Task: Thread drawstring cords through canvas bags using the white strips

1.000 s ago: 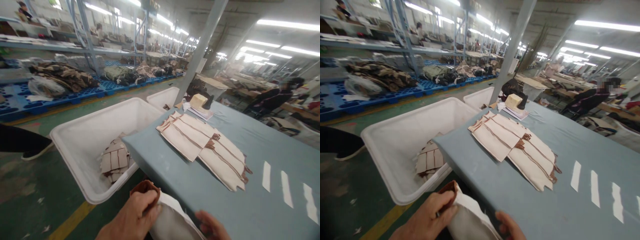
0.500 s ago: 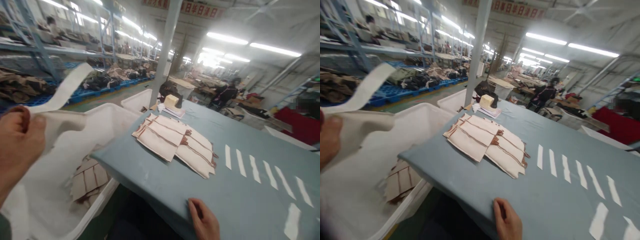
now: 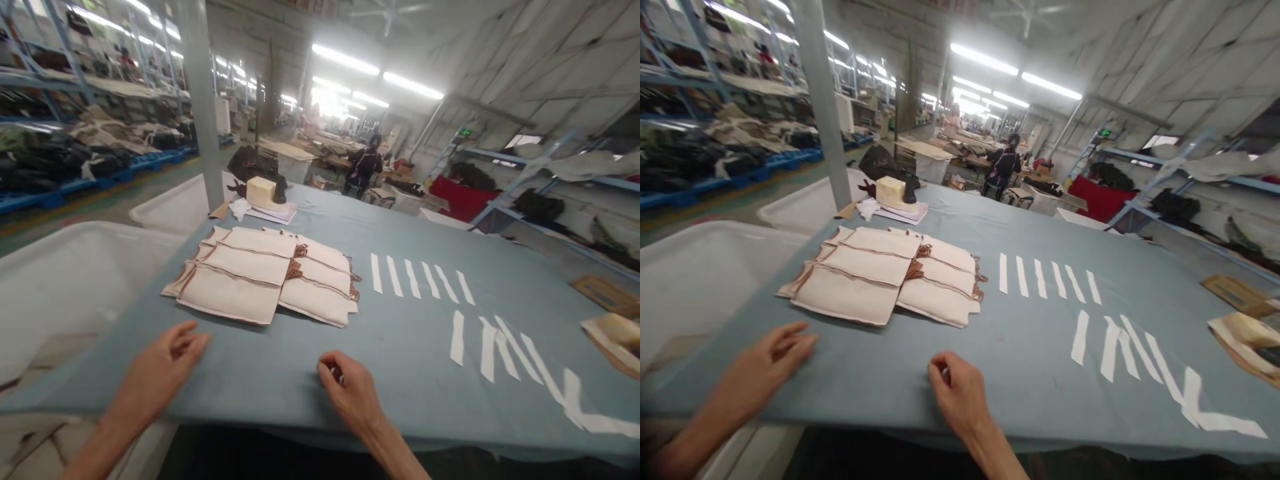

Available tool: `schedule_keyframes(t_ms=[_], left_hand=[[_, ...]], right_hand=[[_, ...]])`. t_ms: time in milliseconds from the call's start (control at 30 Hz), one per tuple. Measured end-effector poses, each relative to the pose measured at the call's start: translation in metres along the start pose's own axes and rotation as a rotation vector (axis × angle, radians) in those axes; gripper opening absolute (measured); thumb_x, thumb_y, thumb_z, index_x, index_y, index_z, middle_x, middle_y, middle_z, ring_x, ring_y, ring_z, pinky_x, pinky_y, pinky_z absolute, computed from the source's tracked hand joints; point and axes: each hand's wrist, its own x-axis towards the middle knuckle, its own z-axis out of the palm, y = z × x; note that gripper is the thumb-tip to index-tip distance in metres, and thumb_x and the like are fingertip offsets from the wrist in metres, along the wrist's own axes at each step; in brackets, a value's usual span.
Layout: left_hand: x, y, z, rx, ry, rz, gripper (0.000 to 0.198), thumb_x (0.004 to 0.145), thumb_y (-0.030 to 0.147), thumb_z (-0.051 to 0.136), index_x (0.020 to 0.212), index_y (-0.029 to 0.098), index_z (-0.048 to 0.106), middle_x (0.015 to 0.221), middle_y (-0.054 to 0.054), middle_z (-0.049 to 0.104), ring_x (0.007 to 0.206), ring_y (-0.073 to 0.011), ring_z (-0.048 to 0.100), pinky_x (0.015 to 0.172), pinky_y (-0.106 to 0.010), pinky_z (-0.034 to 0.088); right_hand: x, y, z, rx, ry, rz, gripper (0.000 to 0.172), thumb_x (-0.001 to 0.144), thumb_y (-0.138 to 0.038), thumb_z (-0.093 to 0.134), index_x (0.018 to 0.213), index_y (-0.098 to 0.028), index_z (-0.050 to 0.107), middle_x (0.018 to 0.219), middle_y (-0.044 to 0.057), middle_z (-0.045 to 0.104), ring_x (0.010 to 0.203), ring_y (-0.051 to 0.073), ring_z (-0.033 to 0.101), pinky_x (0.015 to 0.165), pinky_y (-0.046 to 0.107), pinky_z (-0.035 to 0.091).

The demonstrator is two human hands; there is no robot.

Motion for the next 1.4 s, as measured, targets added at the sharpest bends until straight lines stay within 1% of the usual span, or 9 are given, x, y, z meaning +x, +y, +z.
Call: schedule_keyframes(t_ms=[133, 233, 400, 533, 700, 933, 1167, 1267, 1400], left_hand=[[-0.008, 0.010, 0.079, -0.243, -0.175, -0.175, 0.033, 0.098, 0.048, 0.091, 0.105, 0.017, 0.080, 0.119, -0.021, 0.089, 0.102, -0.0332, 0.088, 0.080, -0.039, 0.075], [0.010, 0.028, 0.099, -0.328, -0.148, -0.253, 0.028, 0.115, 0.043, 0.076, 0.114, 0.015, 0.077, 0.108, -0.009, 0.083, 0.086, -0.0208, 0.081, 0.073, -0.033, 0.070], [0.045, 0.098, 0.060, -0.429, -0.069, -0.126, 0.032, 0.116, 0.049, 0.074, 0.118, 0.017, 0.074, 0.098, -0.001, 0.073, 0.070, -0.0139, 0.065, 0.062, -0.027, 0.059], [0.037, 0.142, 0.033, -0.472, -0.112, 0.109, 0.035, 0.115, 0.055, 0.070, 0.099, 0.023, 0.069, 0.081, 0.003, 0.064, 0.063, -0.0142, 0.052, 0.060, -0.028, 0.051], [-0.021, 0.081, 0.063, -0.288, -0.276, 0.187, 0.050, 0.088, 0.067, 0.091, 0.083, 0.024, 0.067, 0.069, 0.004, 0.066, 0.062, -0.0161, 0.055, 0.062, -0.031, 0.052], [-0.061, -0.041, 0.087, -0.009, -0.622, 0.139, 0.058, 0.110, 0.066, 0.077, 0.077, 0.020, 0.066, 0.067, 0.006, 0.063, 0.061, -0.0149, 0.061, 0.066, -0.031, 0.057], [-0.065, -0.059, 0.069, -0.039, -0.907, 0.052, 0.053, 0.114, 0.063, 0.073, 0.085, 0.019, 0.070, 0.070, 0.005, 0.064, 0.062, -0.0153, 0.065, 0.069, -0.032, 0.061], [-0.078, -0.061, 0.071, -0.041, -0.911, 0.007, 0.061, 0.112, 0.072, 0.069, 0.079, 0.021, 0.065, 0.065, 0.006, 0.059, 0.062, -0.0159, 0.064, 0.068, -0.032, 0.059], [-0.084, -0.048, 0.056, 0.042, -0.865, -0.035, 0.077, 0.092, 0.095, 0.069, 0.074, 0.021, 0.072, 0.061, -0.002, 0.068, 0.055, -0.0197, 0.062, 0.054, -0.031, 0.050]], right_hand=[[0.028, 0.006, 0.012, 0.038, 0.002, 0.020, 0.029, 0.104, -0.036, 0.061, 0.089, -0.024, 0.082, 0.074, 0.001, 0.081, 0.065, 0.019, 0.072, 0.065, 0.028, 0.046], [0.034, 0.009, 0.024, 0.054, 0.035, 0.019, 0.030, 0.104, -0.036, 0.060, 0.089, -0.023, 0.083, 0.078, 0.004, 0.083, 0.069, 0.021, 0.075, 0.069, 0.029, 0.047], [0.030, 0.009, 0.032, 0.115, 0.072, -0.005, 0.028, 0.103, -0.034, 0.062, 0.084, -0.024, 0.081, 0.077, 0.004, 0.082, 0.070, 0.020, 0.075, 0.072, 0.028, 0.048], [0.034, 0.009, 0.031, 0.206, 0.115, -0.010, 0.029, 0.104, -0.037, 0.062, 0.084, -0.024, 0.079, 0.071, 0.001, 0.078, 0.064, 0.018, 0.071, 0.067, 0.027, 0.049], [0.024, 0.009, 0.016, 0.312, 0.250, -0.028, 0.033, 0.107, -0.043, 0.059, 0.119, -0.018, 0.078, 0.096, 0.008, 0.085, 0.070, 0.019, 0.074, 0.065, 0.029, 0.059], [-0.020, -0.024, 0.001, 0.196, 0.290, -0.347, 0.046, 0.095, -0.038, 0.082, 0.138, -0.022, 0.074, 0.138, 0.017, 0.083, 0.129, 0.034, 0.079, 0.112, 0.050, 0.066], [0.088, -0.045, -0.014, -0.132, 0.152, -0.221, 0.062, 0.101, -0.040, 0.081, 0.155, -0.014, 0.062, 0.168, 0.027, 0.065, 0.160, 0.040, 0.060, 0.134, 0.059, 0.049], [0.130, -0.056, -0.006, -0.201, 0.056, -0.148, 0.053, 0.101, -0.044, 0.082, 0.141, -0.012, 0.069, 0.149, 0.028, 0.076, 0.143, 0.041, 0.070, 0.122, 0.055, 0.055], [0.132, -0.071, 0.023, -0.265, -0.030, -0.081, 0.038, 0.101, -0.038, 0.079, 0.128, -0.013, 0.072, 0.130, 0.026, 0.081, 0.125, 0.041, 0.076, 0.106, 0.048, 0.058]])
